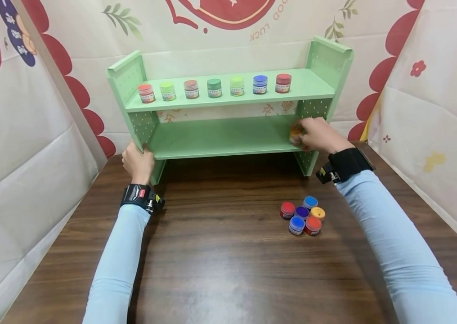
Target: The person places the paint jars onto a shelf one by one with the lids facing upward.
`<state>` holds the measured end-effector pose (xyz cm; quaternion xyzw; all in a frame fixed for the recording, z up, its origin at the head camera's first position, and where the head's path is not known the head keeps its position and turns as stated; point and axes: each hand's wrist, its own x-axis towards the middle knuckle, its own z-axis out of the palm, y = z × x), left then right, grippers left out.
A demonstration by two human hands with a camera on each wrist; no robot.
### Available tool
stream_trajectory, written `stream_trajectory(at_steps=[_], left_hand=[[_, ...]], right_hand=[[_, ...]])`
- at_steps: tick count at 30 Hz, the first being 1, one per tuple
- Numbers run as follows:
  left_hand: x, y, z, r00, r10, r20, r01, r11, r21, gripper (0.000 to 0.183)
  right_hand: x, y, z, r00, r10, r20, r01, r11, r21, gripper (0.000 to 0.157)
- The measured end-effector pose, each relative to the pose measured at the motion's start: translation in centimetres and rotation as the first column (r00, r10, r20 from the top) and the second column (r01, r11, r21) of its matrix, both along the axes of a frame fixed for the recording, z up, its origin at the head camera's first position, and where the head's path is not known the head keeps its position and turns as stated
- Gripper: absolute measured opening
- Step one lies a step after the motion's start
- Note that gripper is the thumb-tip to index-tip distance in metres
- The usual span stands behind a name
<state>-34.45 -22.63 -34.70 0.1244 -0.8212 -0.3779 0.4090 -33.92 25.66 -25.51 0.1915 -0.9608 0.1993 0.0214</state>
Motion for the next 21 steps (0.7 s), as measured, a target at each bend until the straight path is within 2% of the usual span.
stream_trajectory(at_steps=[6, 8, 14, 21], left_hand=[[0.0, -0.1, 0.0, 1.000, -0.003, -0.002, 0.003, 1.000, -0.002, 0.015], [0.0, -0.1, 0.0, 1.000, -0.002, -0.004, 0.002, 1.000, -0.004, 0.017], [-0.1, -0.1, -0.1, 1.000, 0.005, 0.006, -0.005, 1.000, -0.008, 0.018], [-0.1, -0.1, 0.0, 1.000, 0.003, -0.004, -0.003, 1.000, -0.008, 0.017]], right_hand=[[-0.7, -0.7, 1.7, 0.999, 0.015, 0.044, -0.021, 0.991, 0.135, 0.051], [-0.9, -1.1, 2.2, 0.997, 0.013, 0.074, -0.024, 0.989, 0.148, 0.048], [-1.3, -1.8, 2.8, 0.989, 0.000, 0.146, -0.021, 0.989, 0.146, 0.032], [-1.8, -2.1, 2.9, 0.984, -0.026, 0.175, 0.003, 0.991, 0.131, 0.033]])
